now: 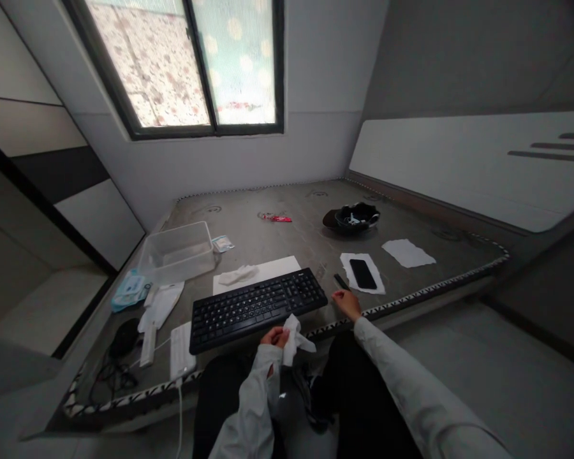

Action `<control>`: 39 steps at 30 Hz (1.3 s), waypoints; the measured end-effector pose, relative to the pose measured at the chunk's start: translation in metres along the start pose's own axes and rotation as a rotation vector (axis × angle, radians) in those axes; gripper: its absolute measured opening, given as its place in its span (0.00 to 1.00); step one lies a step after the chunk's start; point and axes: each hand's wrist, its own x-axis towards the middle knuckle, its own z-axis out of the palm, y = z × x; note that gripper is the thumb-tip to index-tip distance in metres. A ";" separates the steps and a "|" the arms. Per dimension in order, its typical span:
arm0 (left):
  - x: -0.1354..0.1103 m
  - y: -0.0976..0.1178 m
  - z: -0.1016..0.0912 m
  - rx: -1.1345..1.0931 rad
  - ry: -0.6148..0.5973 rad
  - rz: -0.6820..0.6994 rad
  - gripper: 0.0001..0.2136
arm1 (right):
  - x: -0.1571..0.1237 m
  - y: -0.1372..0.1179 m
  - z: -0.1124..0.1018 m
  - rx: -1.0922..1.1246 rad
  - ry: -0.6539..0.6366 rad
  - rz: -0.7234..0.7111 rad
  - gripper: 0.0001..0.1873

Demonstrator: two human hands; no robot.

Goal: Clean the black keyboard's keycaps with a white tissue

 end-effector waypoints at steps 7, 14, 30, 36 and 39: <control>0.012 -0.009 0.001 0.049 -0.013 -0.006 0.21 | 0.023 0.001 0.032 -0.039 0.019 0.029 0.11; 0.030 -0.023 -0.004 0.031 -0.039 -0.068 0.26 | 0.025 -0.004 0.049 -0.009 0.054 0.069 0.07; 0.016 -0.018 0.015 0.023 -0.055 0.080 0.25 | -0.053 -0.025 0.000 0.382 0.199 -0.121 0.16; 0.018 -0.025 0.018 -0.026 0.014 0.142 0.26 | -0.109 -0.040 -0.021 0.507 0.091 -0.188 0.16; 0.021 -0.034 0.019 -0.073 0.051 0.152 0.26 | -0.135 -0.053 -0.023 0.555 -0.016 -0.200 0.14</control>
